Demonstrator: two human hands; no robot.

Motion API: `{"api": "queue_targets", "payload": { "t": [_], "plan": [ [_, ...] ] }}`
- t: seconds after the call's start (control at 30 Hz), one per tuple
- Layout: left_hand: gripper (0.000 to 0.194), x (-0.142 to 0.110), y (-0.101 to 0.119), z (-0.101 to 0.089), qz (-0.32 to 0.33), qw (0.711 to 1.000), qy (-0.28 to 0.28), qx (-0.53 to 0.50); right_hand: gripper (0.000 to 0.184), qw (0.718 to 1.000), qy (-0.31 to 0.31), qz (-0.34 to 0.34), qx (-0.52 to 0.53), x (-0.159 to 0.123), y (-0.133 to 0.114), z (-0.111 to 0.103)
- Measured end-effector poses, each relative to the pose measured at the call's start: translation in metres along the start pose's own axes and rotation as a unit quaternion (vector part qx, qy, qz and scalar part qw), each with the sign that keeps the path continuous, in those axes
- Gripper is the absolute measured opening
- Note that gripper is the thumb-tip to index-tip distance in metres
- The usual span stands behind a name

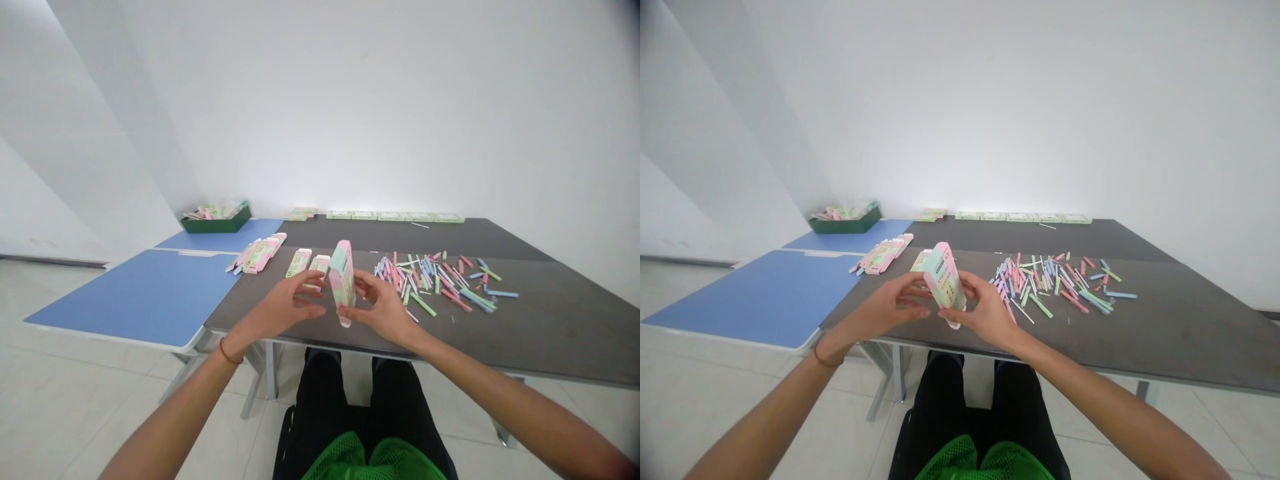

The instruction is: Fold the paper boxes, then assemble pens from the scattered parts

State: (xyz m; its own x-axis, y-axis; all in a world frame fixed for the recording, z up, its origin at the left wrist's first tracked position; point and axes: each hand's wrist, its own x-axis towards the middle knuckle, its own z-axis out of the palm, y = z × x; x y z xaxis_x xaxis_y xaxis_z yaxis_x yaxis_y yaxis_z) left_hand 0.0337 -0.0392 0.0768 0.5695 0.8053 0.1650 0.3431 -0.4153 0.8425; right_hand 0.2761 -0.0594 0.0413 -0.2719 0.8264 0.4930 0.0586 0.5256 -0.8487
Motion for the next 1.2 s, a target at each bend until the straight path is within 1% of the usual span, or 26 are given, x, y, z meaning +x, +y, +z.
{"api": "queue_targets", "payload": {
  "t": [0.03,0.1,0.13,0.2,0.27,0.33,0.43,0.6,0.73,0.9,1.07,1.2],
  "plan": [
    [0.071,-0.002,0.004,0.007,-0.001,1.000,-0.009,-0.012,0.067,0.998,-0.006,0.009,0.054,0.001,-0.001,0.002],
    [0.079,-0.005,0.012,0.019,0.007,1.000,0.005,-0.009,0.063,0.992,-0.013,0.029,0.121,0.003,-0.003,0.005],
    [0.078,-0.007,0.016,0.025,0.011,1.000,0.020,-0.003,0.061,0.989,-0.015,0.039,0.141,0.003,-0.004,0.005],
    [0.065,-0.010,0.020,0.035,0.009,0.998,0.056,0.019,0.060,0.983,-0.017,0.058,0.175,0.003,-0.004,0.005],
    [0.057,-0.013,0.021,0.045,0.000,0.994,0.090,0.057,0.062,0.974,-0.022,0.078,0.213,0.000,-0.001,0.005],
    [0.059,-0.015,0.019,0.052,0.003,0.989,0.109,0.097,0.066,0.963,-0.036,0.097,0.248,-0.004,0.003,0.004],
    [0.063,-0.017,0.015,0.060,0.025,0.983,0.117,0.140,0.065,0.953,-0.053,0.104,0.281,-0.007,0.009,0.006],
    [0.058,-0.017,0.014,0.064,0.043,0.976,0.133,0.168,0.069,0.945,-0.036,0.099,0.310,-0.008,0.016,0.007],
    [0.055,-0.016,0.014,0.065,0.047,0.967,0.155,0.198,0.063,0.950,-0.020,0.093,0.297,-0.008,0.017,0.005],
    [0.055,-0.016,0.013,0.066,0.058,0.947,0.184,0.257,0.067,0.958,0.013,0.079,0.276,-0.006,0.013,0.000],
    [0.052,-0.017,0.015,0.068,0.067,0.920,0.199,0.332,0.050,0.957,0.071,0.080,0.270,-0.005,0.010,-0.004],
    [0.045,-0.016,0.018,0.069,0.068,0.908,0.190,0.366,0.042,0.953,0.071,0.101,0.275,-0.006,0.009,-0.005]
  ]
}}
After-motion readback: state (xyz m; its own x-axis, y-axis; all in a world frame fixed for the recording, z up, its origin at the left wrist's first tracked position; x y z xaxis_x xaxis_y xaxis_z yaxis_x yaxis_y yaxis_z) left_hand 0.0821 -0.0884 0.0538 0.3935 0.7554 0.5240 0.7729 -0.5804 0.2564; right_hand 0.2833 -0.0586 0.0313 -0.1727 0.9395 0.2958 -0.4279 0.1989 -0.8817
